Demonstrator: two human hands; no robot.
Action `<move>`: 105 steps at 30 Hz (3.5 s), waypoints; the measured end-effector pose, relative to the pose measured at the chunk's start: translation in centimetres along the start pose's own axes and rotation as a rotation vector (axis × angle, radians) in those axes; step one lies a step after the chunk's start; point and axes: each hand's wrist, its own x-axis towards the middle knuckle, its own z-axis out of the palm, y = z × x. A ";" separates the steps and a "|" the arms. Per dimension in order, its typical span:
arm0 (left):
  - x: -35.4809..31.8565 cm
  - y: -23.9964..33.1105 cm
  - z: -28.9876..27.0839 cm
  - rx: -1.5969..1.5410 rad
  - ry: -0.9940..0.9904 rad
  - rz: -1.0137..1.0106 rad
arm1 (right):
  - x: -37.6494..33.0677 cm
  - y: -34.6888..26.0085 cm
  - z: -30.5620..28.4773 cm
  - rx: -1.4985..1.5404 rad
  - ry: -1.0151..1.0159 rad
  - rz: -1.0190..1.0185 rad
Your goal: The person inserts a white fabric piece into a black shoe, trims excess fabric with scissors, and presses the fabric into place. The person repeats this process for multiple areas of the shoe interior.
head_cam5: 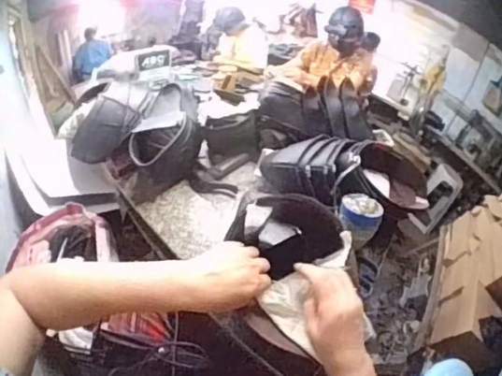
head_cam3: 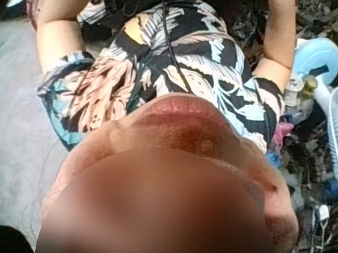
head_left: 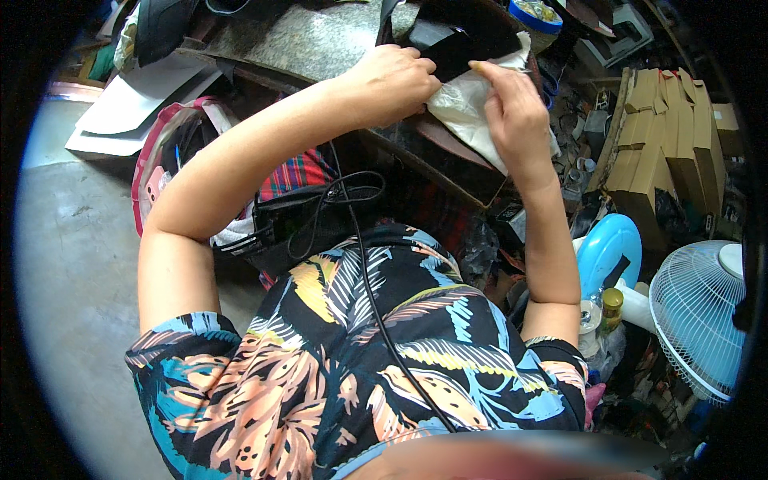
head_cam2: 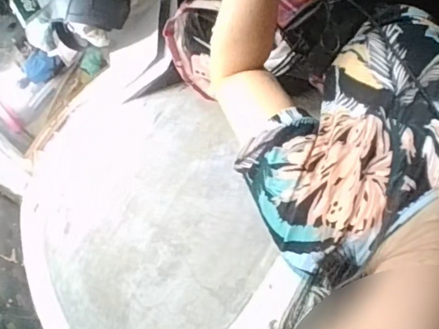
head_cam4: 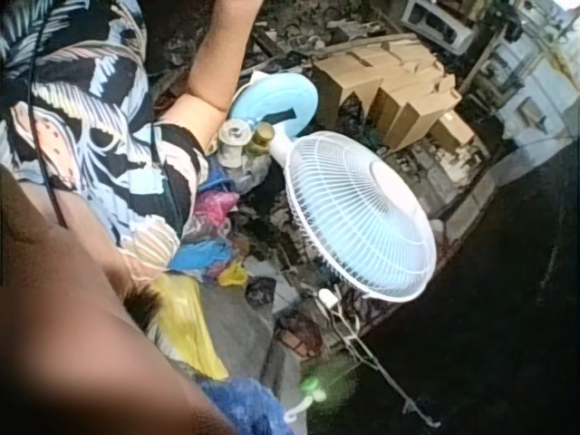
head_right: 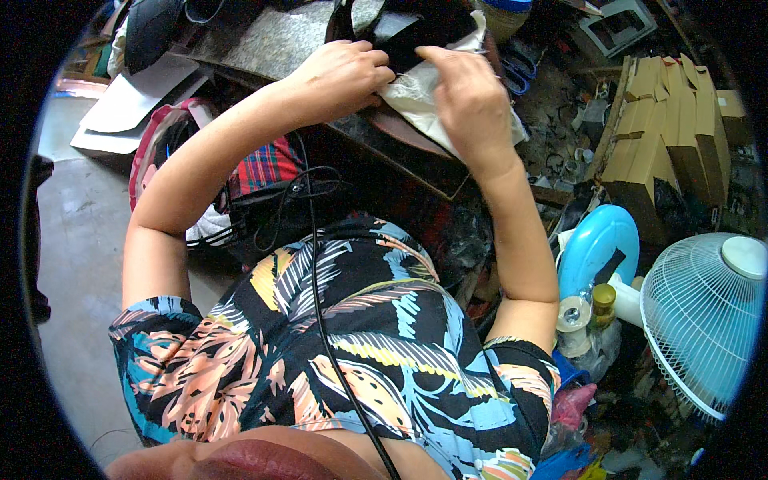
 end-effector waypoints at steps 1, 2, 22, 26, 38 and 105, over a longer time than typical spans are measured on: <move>-0.1 -0.1 0.1 -0.047 0.058 0.049 | -0.2 1.1 0.2 -0.038 -0.026 0.063; -0.4 -0.2 0.2 -0.082 0.120 0.102 | -0.6 1.9 0.7 0.044 -0.095 0.259; -2.8 -0.2 2.2 -0.264 0.204 -0.094 | -3.0 0.0 1.2 0.182 -0.284 0.045; -3.0 -0.4 1.8 -0.280 0.184 0.103 | -3.3 2.0 1.8 0.527 -0.292 0.228; -4.4 0.2 0.4 -0.240 0.021 0.149 | -1.7 -1.2 0.8 0.119 -0.407 0.238; -1.4 -0.4 1.7 -0.376 -0.046 -0.329 | -3.5 2.1 2.6 0.719 -0.406 0.271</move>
